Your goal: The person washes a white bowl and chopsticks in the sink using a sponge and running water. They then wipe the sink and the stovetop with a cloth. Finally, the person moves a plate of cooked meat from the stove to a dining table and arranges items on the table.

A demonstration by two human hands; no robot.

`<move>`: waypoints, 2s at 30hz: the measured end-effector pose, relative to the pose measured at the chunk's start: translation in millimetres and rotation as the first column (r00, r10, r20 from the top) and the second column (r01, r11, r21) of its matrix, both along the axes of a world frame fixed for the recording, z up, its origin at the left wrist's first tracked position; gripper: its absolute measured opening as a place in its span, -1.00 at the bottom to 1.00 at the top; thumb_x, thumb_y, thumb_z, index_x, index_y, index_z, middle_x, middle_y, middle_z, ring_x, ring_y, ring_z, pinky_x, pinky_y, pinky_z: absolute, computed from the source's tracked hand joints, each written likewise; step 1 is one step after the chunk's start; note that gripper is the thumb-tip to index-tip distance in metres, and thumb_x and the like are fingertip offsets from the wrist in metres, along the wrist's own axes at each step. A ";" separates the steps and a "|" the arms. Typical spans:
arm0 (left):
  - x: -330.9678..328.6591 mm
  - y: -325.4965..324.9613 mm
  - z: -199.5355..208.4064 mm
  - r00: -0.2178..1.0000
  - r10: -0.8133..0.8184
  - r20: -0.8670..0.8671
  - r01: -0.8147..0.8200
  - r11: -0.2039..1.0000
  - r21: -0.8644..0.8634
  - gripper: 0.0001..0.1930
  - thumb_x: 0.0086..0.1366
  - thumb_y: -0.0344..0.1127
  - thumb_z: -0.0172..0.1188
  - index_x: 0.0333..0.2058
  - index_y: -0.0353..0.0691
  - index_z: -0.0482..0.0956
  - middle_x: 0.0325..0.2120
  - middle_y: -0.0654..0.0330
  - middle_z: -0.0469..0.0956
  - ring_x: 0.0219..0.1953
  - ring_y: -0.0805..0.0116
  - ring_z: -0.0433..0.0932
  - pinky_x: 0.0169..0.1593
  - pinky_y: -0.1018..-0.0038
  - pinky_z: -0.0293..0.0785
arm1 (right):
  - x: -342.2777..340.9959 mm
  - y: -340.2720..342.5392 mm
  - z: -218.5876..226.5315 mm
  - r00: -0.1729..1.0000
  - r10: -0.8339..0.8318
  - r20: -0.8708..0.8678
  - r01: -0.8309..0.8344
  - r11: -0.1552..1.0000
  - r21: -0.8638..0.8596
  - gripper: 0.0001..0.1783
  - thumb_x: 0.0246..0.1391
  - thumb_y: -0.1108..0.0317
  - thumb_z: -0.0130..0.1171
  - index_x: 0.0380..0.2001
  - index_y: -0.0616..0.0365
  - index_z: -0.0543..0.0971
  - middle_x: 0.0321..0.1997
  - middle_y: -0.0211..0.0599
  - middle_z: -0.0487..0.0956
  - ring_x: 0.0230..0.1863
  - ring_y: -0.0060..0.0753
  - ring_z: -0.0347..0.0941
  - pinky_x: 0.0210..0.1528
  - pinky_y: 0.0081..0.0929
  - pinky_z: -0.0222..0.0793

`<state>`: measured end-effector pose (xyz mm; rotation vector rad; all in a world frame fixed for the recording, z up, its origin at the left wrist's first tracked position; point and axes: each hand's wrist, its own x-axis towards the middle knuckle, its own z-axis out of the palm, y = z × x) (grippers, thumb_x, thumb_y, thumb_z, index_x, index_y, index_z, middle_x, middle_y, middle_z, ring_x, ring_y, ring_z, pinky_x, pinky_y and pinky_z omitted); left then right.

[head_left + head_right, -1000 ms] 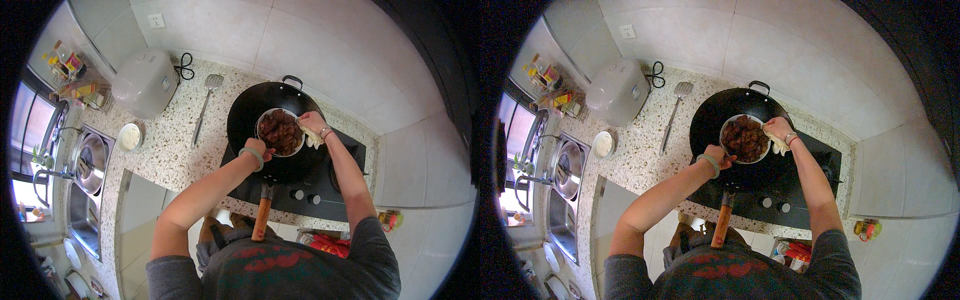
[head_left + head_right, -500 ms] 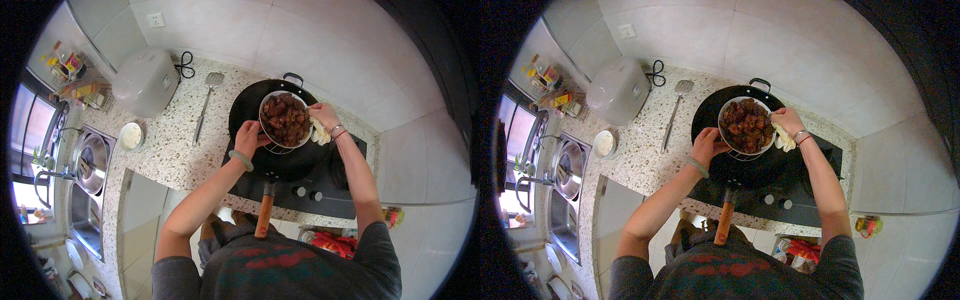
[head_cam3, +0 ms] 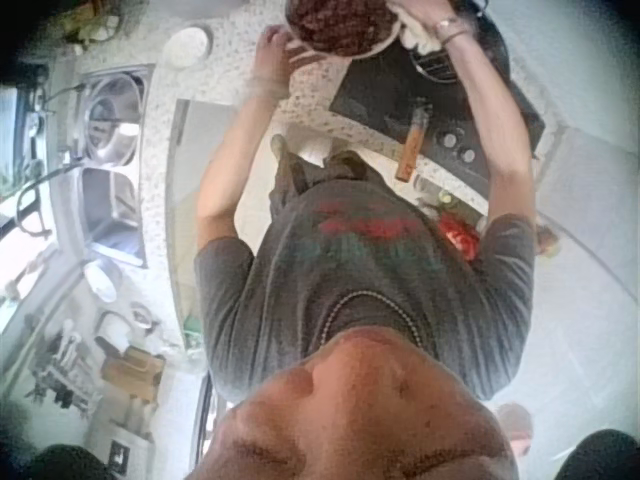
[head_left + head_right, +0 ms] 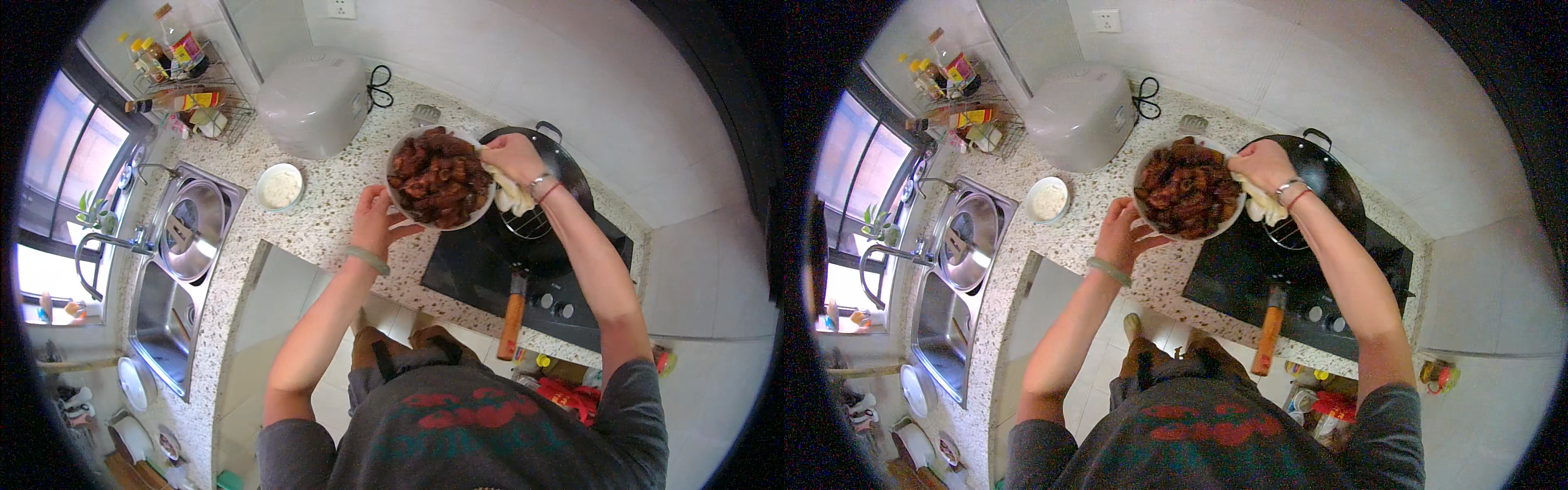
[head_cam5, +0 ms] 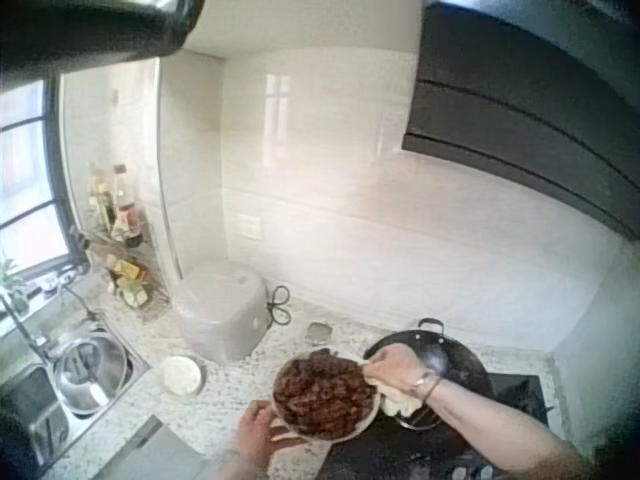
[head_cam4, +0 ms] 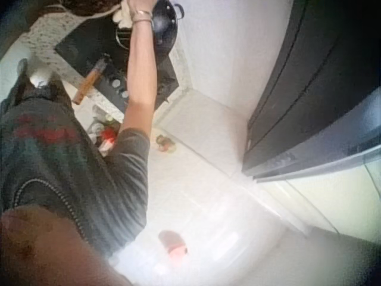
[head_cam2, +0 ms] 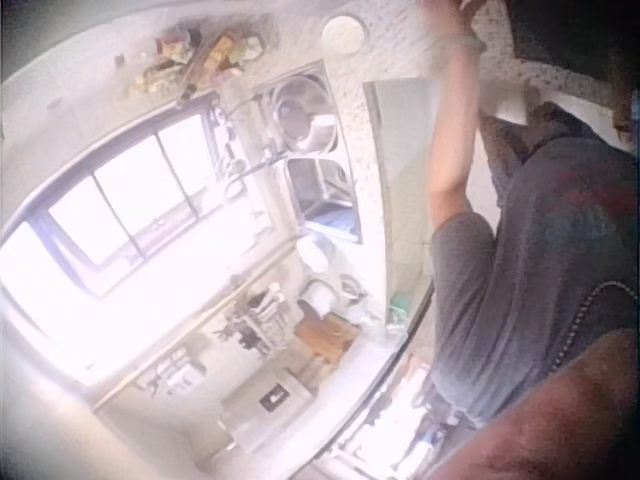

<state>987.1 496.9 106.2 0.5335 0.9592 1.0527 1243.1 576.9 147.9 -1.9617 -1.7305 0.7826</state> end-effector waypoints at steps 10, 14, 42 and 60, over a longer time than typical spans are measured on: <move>-163.5 12.1 -94.6 0.984 -0.092 -0.153 0.058 0.975 -0.212 -0.86 0.36 -0.26 -0.11 -0.27 -0.20 0.31 -0.25 0.14 0.44 -0.28 0.19 0.54 -0.35 0.16 0.68 | -157.2 -15.2 -127.6 0.988 -0.123 -0.098 0.120 0.992 -0.039 -0.65 -0.35 0.15 0.28 -0.54 0.24 0.58 -0.58 -0.10 0.57 -0.51 -0.19 0.51 -0.35 -0.40 0.42; -190.4 20.6 -151.2 0.971 -0.176 -0.162 0.118 0.941 -0.317 -0.88 0.33 -0.31 -0.04 -0.21 -0.19 0.34 -0.26 0.12 0.52 -0.31 0.17 0.58 -0.32 0.07 0.65 | -183.1 -36.9 -182.9 0.953 -0.264 -0.148 0.240 0.957 -0.164 -0.66 -0.30 0.19 0.29 -0.47 0.24 0.57 -0.51 -0.16 0.59 -0.45 -0.28 0.52 -0.33 -0.40 0.42; -119.7 -62.5 -152.4 0.845 -0.532 -0.054 0.514 0.835 -0.197 -0.50 0.27 -0.08 0.13 0.10 -0.17 0.29 -0.20 0.15 0.54 -0.16 0.32 0.53 -0.17 0.37 0.54 | -148.5 -142.0 -201.5 -0.303 -0.570 -0.763 0.038 0.793 -0.608 -0.67 0.19 0.12 -0.02 -0.18 0.11 0.53 -0.28 -0.27 0.58 -0.31 -0.34 0.51 -0.28 -0.33 0.48; -174.8 -92.3 -187.7 0.977 -0.132 -0.165 0.080 0.953 -0.293 -0.81 0.32 -0.28 0.01 -0.24 -0.28 0.33 -0.24 0.16 0.40 -0.20 0.34 0.48 -0.18 0.41 0.56 | -181.7 -185.6 -192.8 0.086 -0.518 -0.851 0.315 0.824 -0.470 -0.54 0.02 0.61 0.03 0.06 0.28 0.38 -0.05 -0.15 0.51 -0.16 -0.31 0.52 -0.12 -0.40 0.51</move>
